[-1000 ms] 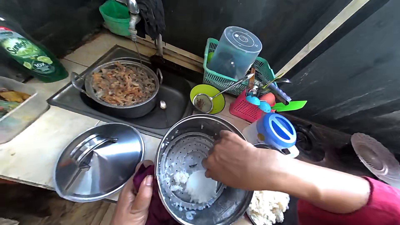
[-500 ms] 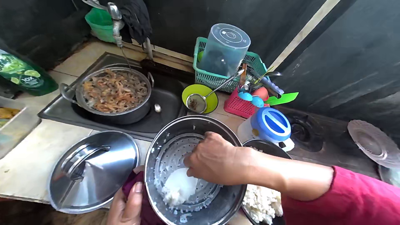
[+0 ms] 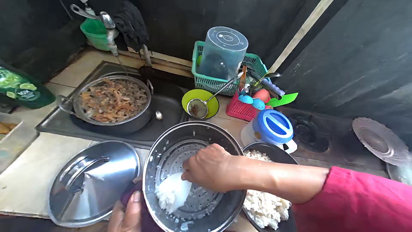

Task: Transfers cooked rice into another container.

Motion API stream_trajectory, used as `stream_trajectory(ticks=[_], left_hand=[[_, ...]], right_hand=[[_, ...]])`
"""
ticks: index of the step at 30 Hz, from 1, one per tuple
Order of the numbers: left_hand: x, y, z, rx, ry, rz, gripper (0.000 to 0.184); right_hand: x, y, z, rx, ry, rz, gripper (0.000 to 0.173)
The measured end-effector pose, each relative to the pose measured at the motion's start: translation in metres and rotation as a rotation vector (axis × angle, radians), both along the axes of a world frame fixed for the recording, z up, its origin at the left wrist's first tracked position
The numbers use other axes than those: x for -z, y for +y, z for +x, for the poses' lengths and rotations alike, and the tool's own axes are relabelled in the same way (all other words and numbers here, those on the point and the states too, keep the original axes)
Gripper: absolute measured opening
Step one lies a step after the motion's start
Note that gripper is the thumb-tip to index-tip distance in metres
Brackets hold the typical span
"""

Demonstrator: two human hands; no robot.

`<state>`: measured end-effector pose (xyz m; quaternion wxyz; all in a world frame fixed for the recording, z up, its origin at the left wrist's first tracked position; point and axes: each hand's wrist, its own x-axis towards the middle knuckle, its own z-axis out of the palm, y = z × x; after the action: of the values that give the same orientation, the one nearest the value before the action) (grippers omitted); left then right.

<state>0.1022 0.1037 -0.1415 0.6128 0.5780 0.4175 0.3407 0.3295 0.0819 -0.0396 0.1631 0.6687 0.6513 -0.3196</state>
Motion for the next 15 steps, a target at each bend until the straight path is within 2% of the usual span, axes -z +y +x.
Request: stream_trajectory(ticks=[5,9,12,15], left_hand=[[0.000,0.000,0.001,0.015,-0.048,-0.021,0.033],[0.000,0.001,0.002,0.031,-0.085,-0.025,0.031],[0.003,0.005,0.001,0.066,-0.076,-0.009,0.033],[0.004,0.009,0.000,0.090,-0.050,0.007,0.035]], right_hand=[[0.007,0.006,0.011,0.120,0.082,-0.026,0.046],[0.000,0.014,0.010,0.209,0.026,-0.008,0.046],[-0.002,0.023,0.009,0.208,-0.048,0.013,0.047],[0.000,0.019,0.013,0.201,-0.001,0.045,0.046]])
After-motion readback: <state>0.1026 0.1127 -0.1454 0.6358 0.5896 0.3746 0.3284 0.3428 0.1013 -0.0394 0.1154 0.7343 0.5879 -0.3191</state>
